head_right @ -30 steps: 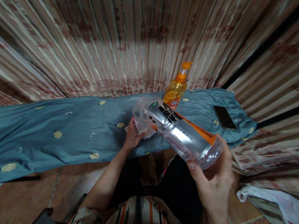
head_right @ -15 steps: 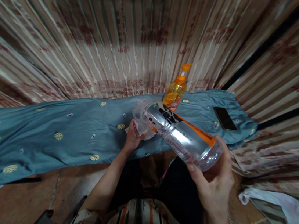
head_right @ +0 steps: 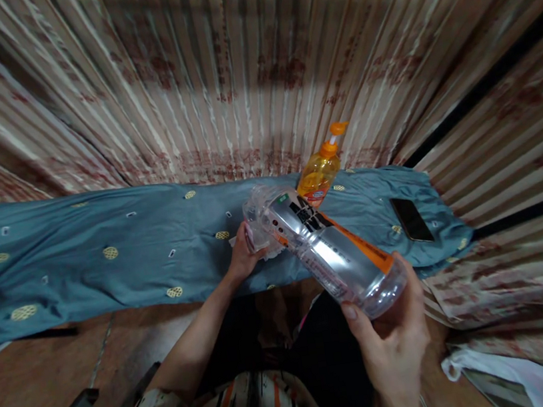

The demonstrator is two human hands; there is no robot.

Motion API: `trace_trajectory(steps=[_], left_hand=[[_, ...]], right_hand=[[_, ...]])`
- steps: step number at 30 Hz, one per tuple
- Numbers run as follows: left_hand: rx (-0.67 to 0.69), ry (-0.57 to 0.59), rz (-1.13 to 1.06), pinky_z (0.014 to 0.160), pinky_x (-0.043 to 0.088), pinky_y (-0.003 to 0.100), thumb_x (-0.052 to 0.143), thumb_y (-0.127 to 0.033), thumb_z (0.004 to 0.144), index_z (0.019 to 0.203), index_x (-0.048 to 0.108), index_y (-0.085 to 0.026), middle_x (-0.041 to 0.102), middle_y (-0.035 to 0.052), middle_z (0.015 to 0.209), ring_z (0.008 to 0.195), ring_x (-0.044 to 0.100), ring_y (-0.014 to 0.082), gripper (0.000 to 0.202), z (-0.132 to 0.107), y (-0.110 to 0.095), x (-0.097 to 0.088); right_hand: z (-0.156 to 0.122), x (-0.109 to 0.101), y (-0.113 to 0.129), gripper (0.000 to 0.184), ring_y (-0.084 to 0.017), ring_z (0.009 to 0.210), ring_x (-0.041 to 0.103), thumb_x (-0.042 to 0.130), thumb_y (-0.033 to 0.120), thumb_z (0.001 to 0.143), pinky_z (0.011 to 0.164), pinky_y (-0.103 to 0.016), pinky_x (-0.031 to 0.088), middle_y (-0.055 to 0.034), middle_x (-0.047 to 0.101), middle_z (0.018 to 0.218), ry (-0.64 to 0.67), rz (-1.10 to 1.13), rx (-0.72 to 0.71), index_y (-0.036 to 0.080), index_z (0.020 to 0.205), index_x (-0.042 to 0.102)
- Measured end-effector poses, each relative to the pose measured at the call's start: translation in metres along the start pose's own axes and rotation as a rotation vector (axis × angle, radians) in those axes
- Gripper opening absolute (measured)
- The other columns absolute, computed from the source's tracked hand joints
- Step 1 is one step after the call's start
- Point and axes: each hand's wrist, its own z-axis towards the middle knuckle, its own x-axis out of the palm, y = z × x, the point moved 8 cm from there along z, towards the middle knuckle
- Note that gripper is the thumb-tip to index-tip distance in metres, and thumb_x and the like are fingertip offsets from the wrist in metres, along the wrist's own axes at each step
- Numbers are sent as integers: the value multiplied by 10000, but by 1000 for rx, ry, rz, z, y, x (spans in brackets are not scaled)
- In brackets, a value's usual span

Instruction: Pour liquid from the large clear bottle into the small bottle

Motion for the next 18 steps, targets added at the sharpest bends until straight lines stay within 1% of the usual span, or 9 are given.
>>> trace_trajectory(steps=[3,7,10,14,18], left_hand=[[-3,-11,6,1333,415,588,977,-392,688,1608,453,-223,593,207,1638,1550,571,407,1072,0,2,-1],[-9,-10,4,1342,399,604,994,-383,665,1616,448,-227,585,206,1642,1566,551,419,1108,0,2,0],[-12,5,-9,1353,385,608,990,-354,665,1615,451,-211,595,217,1632,1553,566,421,1102,0,-1,1],[-40,17,-22,1369,363,612,993,-341,658,1613,450,-199,578,229,1654,1575,546,426,1108,0,-2,1],[-34,13,-37,1365,370,613,1000,-346,659,1601,469,-212,587,215,1643,1566,554,421,1090,0,-4,1]], right_hand=[[0,-1,0,1017,-400,1342,660,905,667,776,1260,-628,406,-180,692,1451,-10,13,1,164,1601,587],[0,-1,-2,1038,-402,1356,651,909,679,773,1255,-625,412,-186,674,1487,-2,15,8,166,1613,575],[0,-1,-3,1043,-404,1342,657,901,698,774,1254,-627,407,-183,685,1469,-4,-13,13,168,1613,578],[0,-1,-3,1035,-398,1319,668,896,700,777,1234,-610,431,-180,691,1453,0,-5,15,168,1607,582],[0,0,-5,1040,-413,1381,636,891,680,785,1238,-615,427,-189,655,1525,15,0,22,181,1633,556]])
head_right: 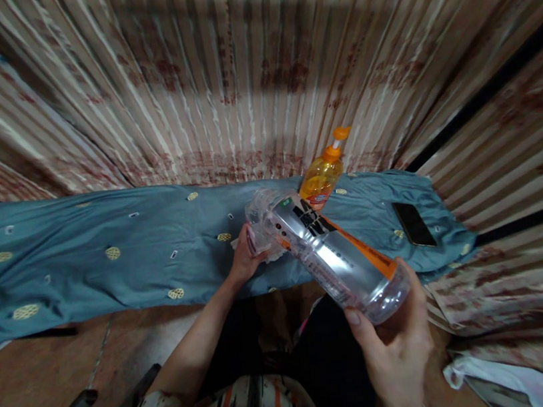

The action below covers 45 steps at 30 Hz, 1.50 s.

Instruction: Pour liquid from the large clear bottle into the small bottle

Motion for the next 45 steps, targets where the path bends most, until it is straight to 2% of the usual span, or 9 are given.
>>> trace_trajectory(steps=[9,19,25,30,38,41,45], left_hand=[[-12,-19,-60,1363,368,635,1024,-324,634,1590,493,-232,588,194,1636,1562,546,437,1098,-1,1,-1],[9,-21,-7,1342,404,620,1012,-356,645,1575,488,-232,611,193,1604,1528,582,420,1075,-1,1,0],[6,-30,26,1344,405,600,988,-320,649,1585,461,-215,605,206,1611,1535,581,410,1079,-1,3,2],[4,-6,5,1371,357,627,991,-315,642,1592,449,-198,577,228,1641,1573,544,430,1100,0,2,3],[34,-18,21,1357,390,632,1015,-413,685,1594,459,-231,582,196,1642,1562,552,424,1080,-1,1,3],[34,-10,26,1351,398,637,1020,-388,670,1587,466,-213,594,207,1625,1546,564,435,1085,0,-1,3],[40,-4,11,1337,421,627,1016,-371,676,1582,483,-227,616,183,1599,1520,586,425,1061,-1,-6,1]], right_hand=[[0,-2,4,1021,-399,1306,670,892,683,768,1166,-575,487,-184,701,1426,-38,-15,-7,152,1588,595],[1,-4,4,1042,-428,1323,667,897,711,748,1148,-597,500,-201,698,1449,-35,-44,-10,145,1572,604],[0,-4,6,985,-406,1344,650,887,695,779,1219,-613,445,-176,685,1468,-19,-49,-23,169,1563,606],[0,-4,3,997,-427,1385,622,885,672,790,1233,-639,423,-186,658,1489,-3,-48,-19,161,1591,581],[2,-6,10,1011,-418,1354,651,913,708,740,1216,-630,462,-194,690,1476,-29,-55,-15,158,1539,631],[1,-6,9,1032,-428,1349,656,921,707,730,1244,-664,426,-201,694,1468,-37,-49,-8,150,1547,627],[-1,-4,4,1046,-441,1441,606,913,677,757,1287,-682,379,-196,641,1555,-7,-35,6,174,1607,570]])
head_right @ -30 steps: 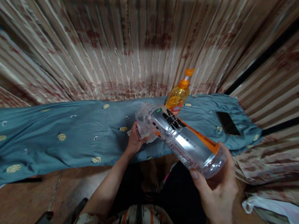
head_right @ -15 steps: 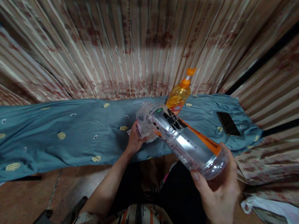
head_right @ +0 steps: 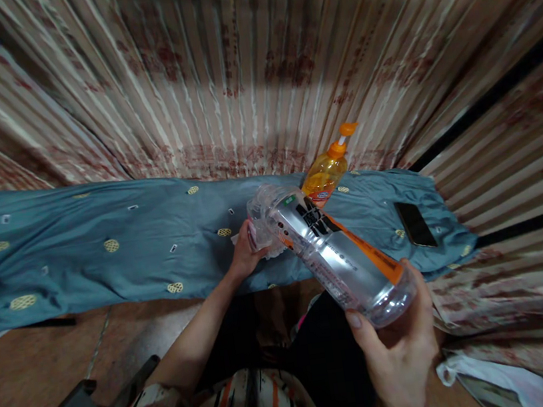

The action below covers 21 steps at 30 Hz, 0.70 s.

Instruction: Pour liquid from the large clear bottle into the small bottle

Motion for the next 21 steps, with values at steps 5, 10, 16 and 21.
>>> trace_trajectory(steps=[5,10,16,21], left_hand=[[-17,1,9,1328,433,622,1003,-315,680,1584,490,-225,630,179,1576,1505,597,419,1043,-1,-3,0],[-20,9,41,1323,443,605,980,-355,695,1586,465,-215,626,188,1591,1514,598,412,1039,-1,-3,2],[2,5,21,1334,421,610,991,-380,692,1592,465,-226,611,185,1612,1524,584,413,1053,0,0,2],[1,-3,9,1313,442,611,998,-393,685,1582,479,-237,629,174,1578,1492,601,413,1048,0,-2,1]], right_hand=[[0,-1,-1,1116,-457,1457,593,932,654,741,1295,-689,363,-230,623,1569,-1,26,15,131,1643,532],[1,-3,2,1086,-434,1417,624,922,683,741,1263,-671,410,-208,658,1540,-20,-21,-8,148,1615,562],[2,-2,6,1049,-422,1395,634,919,690,738,1254,-651,432,-201,675,1508,-38,-24,-36,151,1578,600],[2,0,2,1075,-436,1460,595,928,635,752,1307,-676,358,-208,626,1569,4,49,-6,147,1630,545]])
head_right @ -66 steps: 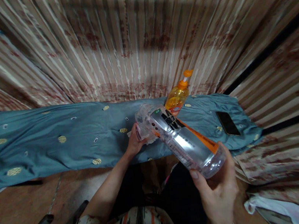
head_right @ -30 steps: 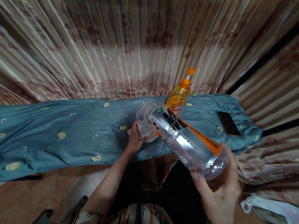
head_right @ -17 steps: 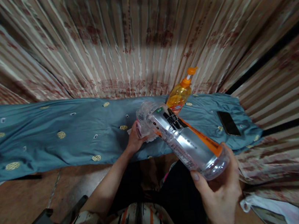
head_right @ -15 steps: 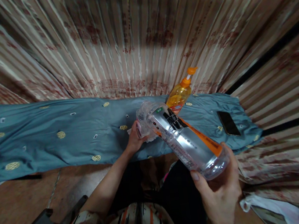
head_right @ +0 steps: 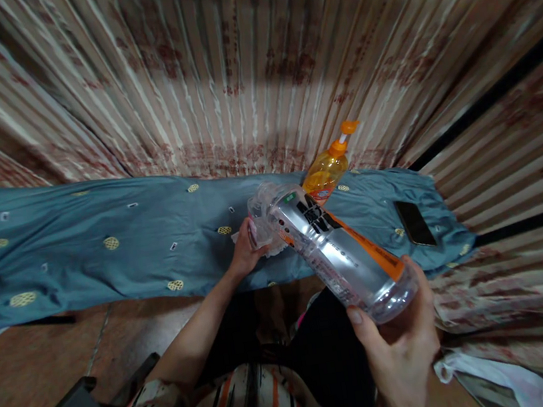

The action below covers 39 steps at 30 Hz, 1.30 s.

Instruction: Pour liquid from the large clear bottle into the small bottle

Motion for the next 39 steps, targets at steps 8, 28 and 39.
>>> trace_trajectory(steps=[8,28,39], left_hand=[[-37,20,9,1329,428,623,999,-304,682,1588,476,-200,613,201,1596,1517,586,423,1052,0,-5,0],[-11,22,61,1342,430,596,971,-359,739,1617,439,-207,604,200,1636,1560,572,408,1038,-2,-1,1],[-24,28,32,1354,411,620,989,-327,721,1632,431,-204,579,215,1659,1568,561,424,1076,-2,2,1]], right_hand=[[0,0,-2,1101,-435,1453,600,949,619,730,1300,-668,375,-193,625,1569,2,27,20,167,1644,533],[1,-2,3,1048,-418,1407,628,947,640,715,1265,-654,423,-172,667,1512,-36,-20,-18,172,1582,589],[1,-2,0,1110,-438,1430,613,957,646,698,1279,-680,392,-197,650,1541,-28,-10,15,155,1612,563]])
